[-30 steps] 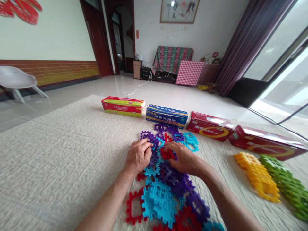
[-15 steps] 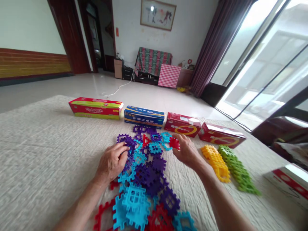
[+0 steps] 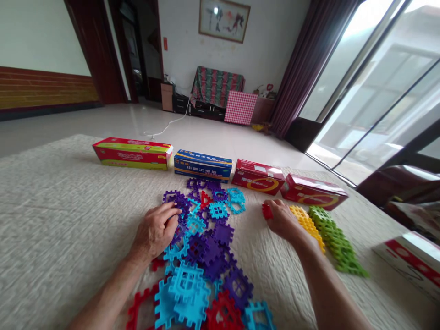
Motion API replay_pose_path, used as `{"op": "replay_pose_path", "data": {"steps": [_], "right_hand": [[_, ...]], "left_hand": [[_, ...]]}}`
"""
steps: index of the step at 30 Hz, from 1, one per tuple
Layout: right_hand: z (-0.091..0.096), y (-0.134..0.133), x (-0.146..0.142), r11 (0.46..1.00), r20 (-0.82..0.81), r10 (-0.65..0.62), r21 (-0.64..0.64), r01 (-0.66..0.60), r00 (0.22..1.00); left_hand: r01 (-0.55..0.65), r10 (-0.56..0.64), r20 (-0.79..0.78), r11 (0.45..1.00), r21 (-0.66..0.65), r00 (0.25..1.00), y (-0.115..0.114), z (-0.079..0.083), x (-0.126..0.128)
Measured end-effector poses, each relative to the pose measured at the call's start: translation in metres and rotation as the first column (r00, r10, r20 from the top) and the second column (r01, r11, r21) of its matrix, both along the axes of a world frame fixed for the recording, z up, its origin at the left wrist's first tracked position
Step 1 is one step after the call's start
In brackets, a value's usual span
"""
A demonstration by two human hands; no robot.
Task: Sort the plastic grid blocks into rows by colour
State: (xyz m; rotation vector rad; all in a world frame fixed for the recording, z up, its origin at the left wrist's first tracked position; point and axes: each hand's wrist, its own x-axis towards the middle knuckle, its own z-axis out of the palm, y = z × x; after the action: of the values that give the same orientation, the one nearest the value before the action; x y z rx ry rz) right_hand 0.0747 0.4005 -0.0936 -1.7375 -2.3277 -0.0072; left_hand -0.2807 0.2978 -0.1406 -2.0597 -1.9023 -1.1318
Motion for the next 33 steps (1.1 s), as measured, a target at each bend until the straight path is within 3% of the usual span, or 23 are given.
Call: {"op": "replay_pose_path", "data": {"steps": [4, 9, 13, 18, 25, 27, 29, 33], "right_hand": [[0.012, -0.009, -0.026, 0.993, -0.055, 0.11, 0.053, -0.107, 0.992], [0.026, -0.02, -0.105, 0.923, -0.095, 0.385, 0.064, -0.38, 0.918], [0.029, -0.016, -0.157, 0.892, -0.103, 0.451, 0.067, -0.446, 0.886], [0.033, -0.021, -0.174, 0.879, -0.188, 0.475, 0.076, -0.47, 0.859], [0.025, -0.071, -0.181, 0.826, -0.313, 0.548, 0.053, -0.561, 0.776], [0.021, -0.081, -0.185, 0.823, -0.35, 0.542, 0.041, -0.566, 0.764], [0.019, -0.09, -0.189, 0.816, -0.382, 0.548, 0.047, -0.577, 0.744], [0.015, -0.103, -0.197, 0.778, -0.35, 0.603, 0.058, -0.626, 0.717]], "left_hand": [[-0.008, 0.008, 0.002, 1.0, -0.005, 1.0, 0.0, 0.002, 0.002], [-0.005, 0.005, 0.004, 1.0, 0.009, 1.0, -0.001, 0.003, 0.003], [-0.004, 0.004, 0.019, 1.0, 0.006, 1.0, -0.001, 0.004, 0.003], [-0.003, -0.01, 0.149, 0.997, 0.083, 0.989, 0.001, 0.003, 0.002], [-0.074, -0.005, 0.379, 0.978, 0.195, 0.925, 0.004, 0.006, -0.003], [-0.113, 0.0, 0.488, 0.973, 0.202, 0.873, 0.003, 0.008, -0.004], [-0.118, -0.02, 0.654, 0.979, 0.167, 0.756, 0.002, 0.011, -0.004], [-0.054, -0.02, 0.93, 0.998, 0.043, 0.367, -0.002, 0.023, -0.004]]}}
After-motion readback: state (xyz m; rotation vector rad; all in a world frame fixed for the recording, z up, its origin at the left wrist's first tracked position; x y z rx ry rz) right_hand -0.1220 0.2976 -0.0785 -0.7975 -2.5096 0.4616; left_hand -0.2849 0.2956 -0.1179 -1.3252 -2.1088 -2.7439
